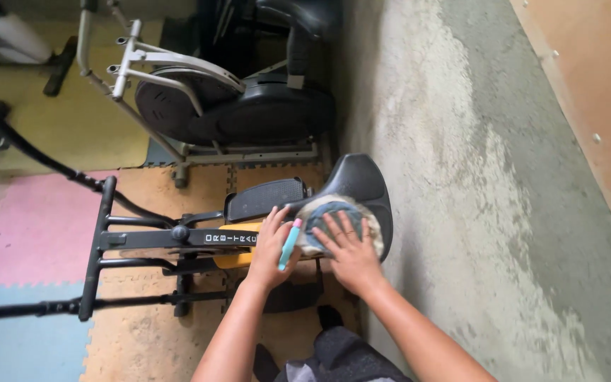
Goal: Cleaning various elliptical machines and stationary bikes using a spray bottle and a cloth.
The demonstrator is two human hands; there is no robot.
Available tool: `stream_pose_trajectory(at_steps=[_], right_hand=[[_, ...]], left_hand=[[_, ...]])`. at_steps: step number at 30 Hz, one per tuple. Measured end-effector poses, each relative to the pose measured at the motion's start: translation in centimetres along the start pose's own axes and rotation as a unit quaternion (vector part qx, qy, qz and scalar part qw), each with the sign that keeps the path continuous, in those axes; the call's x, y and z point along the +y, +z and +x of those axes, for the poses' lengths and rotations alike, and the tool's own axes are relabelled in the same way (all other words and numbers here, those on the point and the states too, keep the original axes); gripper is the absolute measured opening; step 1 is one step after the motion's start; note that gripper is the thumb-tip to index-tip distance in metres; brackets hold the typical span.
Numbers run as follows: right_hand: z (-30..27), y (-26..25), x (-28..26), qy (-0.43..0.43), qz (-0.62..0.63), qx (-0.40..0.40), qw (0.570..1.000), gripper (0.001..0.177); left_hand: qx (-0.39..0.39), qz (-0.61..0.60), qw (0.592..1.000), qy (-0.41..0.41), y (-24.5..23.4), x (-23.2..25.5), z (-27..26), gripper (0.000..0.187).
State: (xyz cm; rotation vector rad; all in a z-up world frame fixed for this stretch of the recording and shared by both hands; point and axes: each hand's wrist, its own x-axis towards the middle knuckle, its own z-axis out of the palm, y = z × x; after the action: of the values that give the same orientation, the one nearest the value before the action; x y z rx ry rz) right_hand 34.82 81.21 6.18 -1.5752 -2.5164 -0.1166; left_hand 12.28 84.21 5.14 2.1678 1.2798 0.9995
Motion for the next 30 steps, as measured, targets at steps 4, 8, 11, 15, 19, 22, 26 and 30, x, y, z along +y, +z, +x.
stream_pose_trajectory(at_steps=[4, 8, 11, 15, 19, 22, 26, 30], right_hand=[[-1.7, 0.5, 1.5, 0.102, 0.097, -0.057, 0.988, 0.072], [-2.0, 3.8, 2.4, 0.221, 0.133, 0.004, 0.966, 0.064], [-1.1, 3.3, 0.7, 0.304, 0.094, 0.000, 0.948, 0.063], [-3.3, 0.4, -4.2, 0.307, 0.065, -0.075, 0.947, 0.065], [-7.1, 1.6, -4.0, 0.263, 0.062, -0.045, 0.962, 0.071], [-6.3, 3.1, -0.7, 0.294, 0.092, -0.010, 0.951, 0.069], [-3.1, 5.0, 3.4, 0.285, 0.012, 0.014, 0.958, 0.074], [2.6, 2.6, 5.8, 0.343, 0.006, -0.081, 0.936, 0.085]], left_hand=[[-0.071, 0.023, 0.996, 0.040, 0.3, -0.9, 0.9, 0.056], [-0.136, 0.032, 0.989, 0.052, 1.9, -2.5, 0.9, 0.060], [-0.174, 0.068, 0.982, 0.034, 2.4, -2.4, 1.8, 0.064], [-0.245, 0.167, 0.955, 0.003, 0.9, -0.2, 2.9, 0.056], [-0.259, 0.168, 0.951, 0.009, 1.0, -0.7, 3.3, 0.055], [-0.247, 0.194, 0.949, 0.027, 1.7, -1.4, 4.2, 0.057], [-0.259, 0.181, 0.949, 0.008, 1.1, -0.9, 4.4, 0.055], [-0.240, 0.168, 0.956, 0.012, 0.4, -0.2, 4.3, 0.053]])
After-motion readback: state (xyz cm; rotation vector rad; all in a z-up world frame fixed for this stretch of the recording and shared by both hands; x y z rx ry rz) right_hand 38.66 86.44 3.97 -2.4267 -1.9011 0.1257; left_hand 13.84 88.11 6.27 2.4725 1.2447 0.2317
